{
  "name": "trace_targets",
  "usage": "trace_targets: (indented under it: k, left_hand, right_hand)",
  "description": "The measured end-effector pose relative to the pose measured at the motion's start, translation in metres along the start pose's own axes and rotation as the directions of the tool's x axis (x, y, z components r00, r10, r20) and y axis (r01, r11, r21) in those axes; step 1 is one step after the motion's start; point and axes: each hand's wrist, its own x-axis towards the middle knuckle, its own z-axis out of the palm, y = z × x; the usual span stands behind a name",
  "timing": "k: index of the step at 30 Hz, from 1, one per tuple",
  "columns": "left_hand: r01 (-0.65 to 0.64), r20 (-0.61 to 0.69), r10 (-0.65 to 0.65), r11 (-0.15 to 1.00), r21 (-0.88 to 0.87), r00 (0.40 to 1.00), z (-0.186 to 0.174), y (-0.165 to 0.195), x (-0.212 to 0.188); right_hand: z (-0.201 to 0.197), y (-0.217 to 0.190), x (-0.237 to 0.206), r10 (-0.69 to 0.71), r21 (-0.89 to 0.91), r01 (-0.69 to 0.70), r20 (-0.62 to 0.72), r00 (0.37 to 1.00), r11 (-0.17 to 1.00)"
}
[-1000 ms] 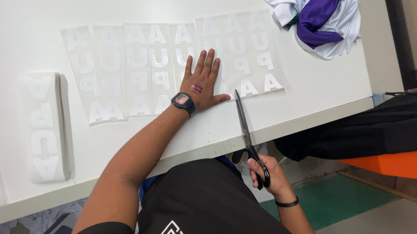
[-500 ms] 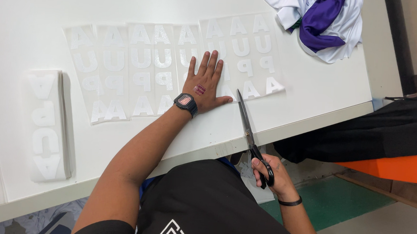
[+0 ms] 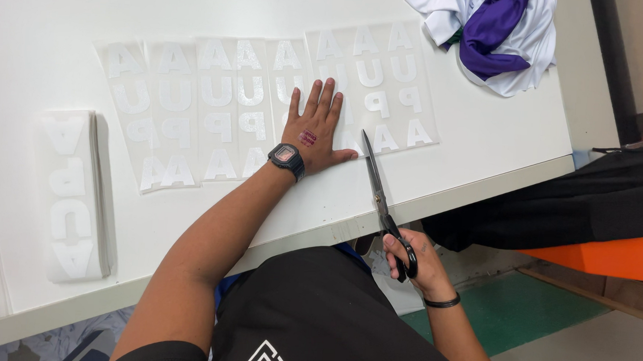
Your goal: The person uses scissors to cut individual letter stickers from a transparent sheet on a white table. They repeatedly cut, fold, and stack the cut sticker strips while handling the remaining sheet.
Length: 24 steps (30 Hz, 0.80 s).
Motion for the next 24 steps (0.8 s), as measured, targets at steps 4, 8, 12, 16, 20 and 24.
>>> trace_targets:
  k: [4, 8, 12, 16, 20, 24]
  left_hand:
    - [0.002, -0.010, -0.002, 1.000, -0.007, 1.000, -0.001, 0.000, -0.002]
    - [0.002, -0.003, -0.002, 1.000, -0.009, 1.000, -0.002, 0.000, -0.003]
    - [-0.004, -0.017, 0.004, 1.000, -0.007, 1.000, -0.004, 0.000, -0.004]
    - [-0.009, -0.027, 0.009, 1.000, -0.010, 1.000, -0.004, -0.001, -0.005]
    - [-0.012, -0.034, 0.012, 1.000, -0.008, 0.999, -0.003, -0.002, -0.005]
    - [-0.011, -0.027, 0.010, 1.000, -0.020, 1.000, -0.004, -0.002, -0.004]
  right_hand:
    - [0.005, -0.009, 0.007, 0.012, 0.014, -0.012, -0.016, 1.000, 1.000]
    - [0.009, -0.019, 0.014, 0.012, 0.038, -0.011, -0.022, 1.000, 0.999]
    - [0.015, -0.030, 0.021, 0.026, 0.033, -0.025, -0.047, 0.999, 0.999]
    - [0.017, -0.040, 0.030, 0.010, 0.053, -0.008, -0.039, 0.999, 0.999]
    - [0.021, -0.052, 0.040, 0.003, 0.063, -0.001, -0.039, 0.999, 0.998]
    - [0.024, -0.067, 0.049, -0.026, 0.059, 0.028, -0.030, 0.999, 0.998]
